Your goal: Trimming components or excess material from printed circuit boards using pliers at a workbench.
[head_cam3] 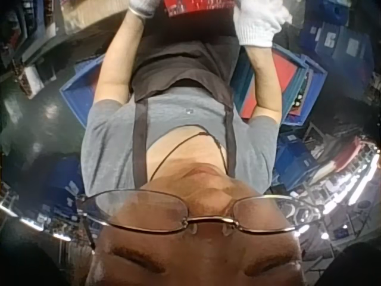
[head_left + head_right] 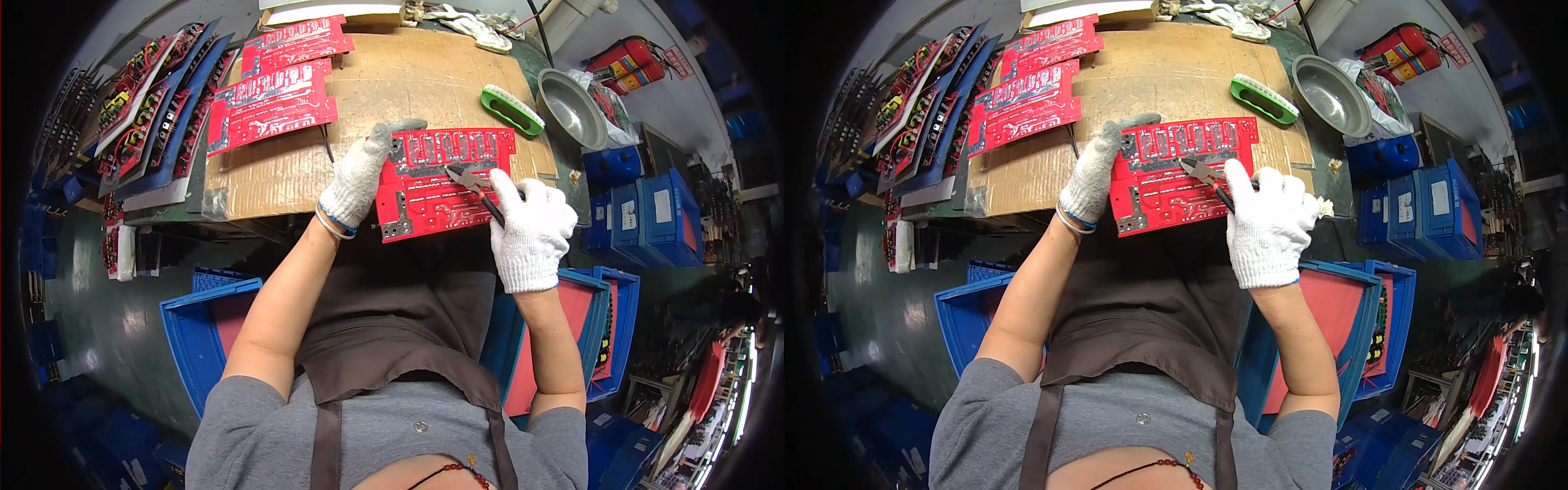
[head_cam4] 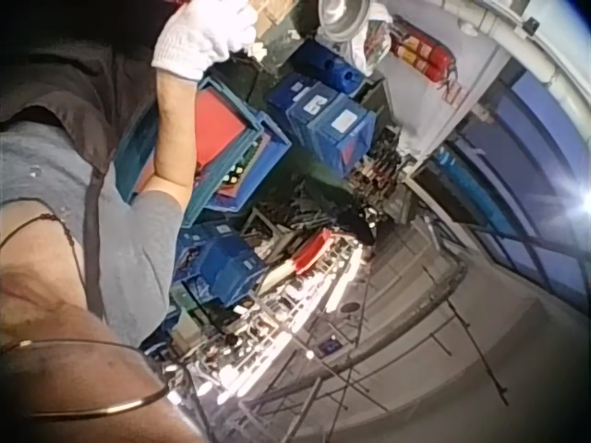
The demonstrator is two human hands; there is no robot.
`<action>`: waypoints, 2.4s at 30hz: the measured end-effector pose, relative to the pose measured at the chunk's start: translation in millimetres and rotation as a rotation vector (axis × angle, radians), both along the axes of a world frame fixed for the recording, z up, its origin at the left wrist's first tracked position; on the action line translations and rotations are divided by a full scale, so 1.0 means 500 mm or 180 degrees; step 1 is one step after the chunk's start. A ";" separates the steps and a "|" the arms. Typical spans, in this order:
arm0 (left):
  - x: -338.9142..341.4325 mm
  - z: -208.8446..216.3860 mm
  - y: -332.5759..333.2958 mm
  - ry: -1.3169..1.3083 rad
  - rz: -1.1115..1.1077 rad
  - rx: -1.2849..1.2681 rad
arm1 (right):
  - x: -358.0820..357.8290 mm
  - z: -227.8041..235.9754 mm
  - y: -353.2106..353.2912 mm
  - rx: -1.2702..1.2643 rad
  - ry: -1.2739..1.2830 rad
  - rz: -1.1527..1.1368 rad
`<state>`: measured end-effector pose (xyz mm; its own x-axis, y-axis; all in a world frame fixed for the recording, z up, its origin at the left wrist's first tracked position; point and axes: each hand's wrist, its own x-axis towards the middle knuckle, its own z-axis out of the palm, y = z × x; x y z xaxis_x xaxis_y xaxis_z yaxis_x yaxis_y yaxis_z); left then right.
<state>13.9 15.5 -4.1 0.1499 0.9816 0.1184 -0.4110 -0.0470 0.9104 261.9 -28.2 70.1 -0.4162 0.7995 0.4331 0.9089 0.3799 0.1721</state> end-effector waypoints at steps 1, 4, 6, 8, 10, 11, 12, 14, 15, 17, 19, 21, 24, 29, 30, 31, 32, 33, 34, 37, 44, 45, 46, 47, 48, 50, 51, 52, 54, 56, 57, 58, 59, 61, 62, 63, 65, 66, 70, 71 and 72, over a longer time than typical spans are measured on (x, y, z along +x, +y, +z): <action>0.000 -0.001 0.001 -0.0002 -0.0015 0.0006 | 0.000 0.000 0.000 -0.0001 0.0001 0.0000; 0.001 0.000 0.002 -0.0043 -0.0025 -0.0006 | 0.001 0.003 0.000 -0.0048 0.0046 0.0037; 0.002 0.002 0.001 -0.0041 -0.0019 -0.0020 | 0.001 0.004 -0.001 -0.0169 0.0096 -0.0083; 0.001 0.005 -0.001 -0.0036 -0.0011 -0.0033 | -0.001 0.004 0.000 -0.0178 0.0079 -0.0067; -0.001 0.007 -0.002 0.0008 -0.0012 -0.0036 | -0.002 0.004 -0.001 -0.0184 0.0065 -0.0047; 0.001 0.008 -0.002 0.0003 -0.0014 -0.0038 | -0.002 0.005 -0.001 -0.0180 0.0049 -0.0057; 0.002 0.009 -0.003 0.0011 -0.0009 -0.0030 | -0.001 0.005 -0.001 -0.0175 0.0033 -0.0066; 0.003 0.010 -0.004 0.0021 -0.0002 -0.0022 | -0.001 0.003 -0.001 -0.0148 0.0019 -0.0064; 0.003 0.010 -0.004 -0.0010 -0.0009 -0.0040 | 0.000 0.002 -0.001 -0.0119 0.0009 -0.0061; 0.004 0.010 -0.005 -0.0040 -0.0017 -0.0058 | -0.001 0.001 0.001 -0.0141 -0.0029 -0.0089; 0.005 0.009 -0.006 -0.0079 -0.0028 -0.0075 | -0.002 0.003 0.001 -0.0163 -0.0071 -0.0120; 0.002 0.009 -0.006 -0.0056 -0.0018 -0.0049 | -0.006 0.011 0.001 -0.0497 0.0010 -0.0181; 0.001 0.007 -0.004 -0.0049 -0.0034 -0.0028 | 0.018 -0.011 0.014 -0.0811 0.0682 0.0004; 0.004 0.001 0.004 -0.0023 -0.0098 0.0022 | 0.068 -0.022 0.011 -0.1068 0.1821 -0.0108; 0.001 0.000 0.003 -0.0042 -0.0032 -0.0010 | 0.083 -0.023 0.004 -0.1076 0.1998 -0.0242; -0.001 0.000 0.001 -0.0060 0.0032 -0.0042 | 0.097 -0.027 -0.002 -0.0997 0.2008 -0.0286; -0.001 -0.001 0.001 -0.0068 -0.0016 -0.0033 | 0.109 -0.034 -0.009 -0.0972 0.2008 -0.0330; -0.003 -0.001 -0.001 -0.0164 0.0005 -0.0109 | 0.120 -0.041 -0.018 -0.0644 0.1726 -0.0313; 0.001 0.000 0.000 -0.0255 0.0034 -0.0186 | 0.128 -0.044 -0.026 -0.0324 0.1441 -0.0289; 0.006 0.008 -0.007 -0.0197 0.0122 -0.0164 | 0.085 -0.005 -0.038 -0.0225 0.0957 -0.0221; 0.008 0.004 -0.001 -0.0146 0.0010 -0.0113 | 0.027 -0.009 0.007 -0.0090 0.0333 0.0053; 0.006 0.000 0.000 -0.0191 -0.0012 -0.0157 | 0.023 -0.010 0.012 -0.0065 0.0262 0.0076; 0.005 -0.002 0.000 -0.0192 0.0001 -0.0159 | 0.021 -0.011 0.015 -0.0040 0.0190 0.0097; 0.005 -0.001 0.000 -0.0177 0.0019 -0.0160 | 0.019 -0.011 0.017 -0.0043 0.0192 0.0110; 0.005 0.000 -0.001 -0.0164 0.0035 -0.0161 | 0.018 -0.011 0.019 0.0002 0.0163 0.0137; 0.007 0.001 0.000 -0.0144 0.0058 -0.0130 | 0.016 -0.009 0.021 0.0044 0.0131 0.0167; 0.007 0.001 0.000 -0.0123 0.0071 -0.0095 | 0.015 -0.009 0.020 0.0006 0.0080 0.0122; 0.006 -0.001 0.000 -0.0127 0.0074 -0.0099 | 0.013 -0.008 0.019 -0.0031 0.0029 0.0077; 0.003 -0.001 -0.001 -0.0039 0.0110 -0.0012 | 0.010 -0.007 0.017 -0.0064 0.0035 0.0057; 0.002 0.003 -0.005 -0.0005 0.0126 -0.0026 | 0.007 -0.002 0.017 -0.0096 0.0047 0.0043; 0.001 0.005 -0.007 0.0030 0.0137 -0.0037 | 0.005 0.003 0.018 -0.0299 0.0141 0.0043; -0.001 0.005 -0.008 0.0035 0.0146 -0.0040 | 0.004 0.005 0.020 -0.0502 0.0236 0.0044; 0.000 0.006 -0.007 0.0021 0.0133 -0.0043 | 0.008 0.004 0.023 -0.0499 0.0236 0.0045; 0.003 0.008 -0.006 0.0008 0.0109 -0.0043 | 0.024 -0.004 0.033 -0.0661 0.0640 0.0140; 0.006 0.009 -0.005 -0.0027 0.0090 -0.0071 | 0.034 -0.010 0.038 -0.0656 0.0643 0.0125; 0.012 0.010 -0.002 -0.0065 0.0059 -0.0098 | 0.047 -0.014 0.043 -0.0723 0.0952 0.0155; 0.012 0.002 0.000 -0.0085 0.0047 -0.0091 | 0.072 -0.009 0.034 -0.0804 0.1472 0.0086; 0.014 -0.004 0.005 -0.0123 0.0025 -0.0078 | 0.090 -0.007 0.022 -0.0759 0.1462 -0.0013; 0.003 0.013 -0.011 -0.0205 0.0116 -0.0199 | 0.205 -0.059 -0.038 -0.0585 0.2068 -0.0796; 0.001 0.015 -0.015 -0.0178 0.0148 -0.0214 | 0.231 -0.065 -0.060 -0.0641 0.1925 -0.1160; 0.002 0.015 -0.017 -0.0153 0.0173 -0.0229 | 0.258 -0.067 -0.081 -0.0696 0.1780 -0.1531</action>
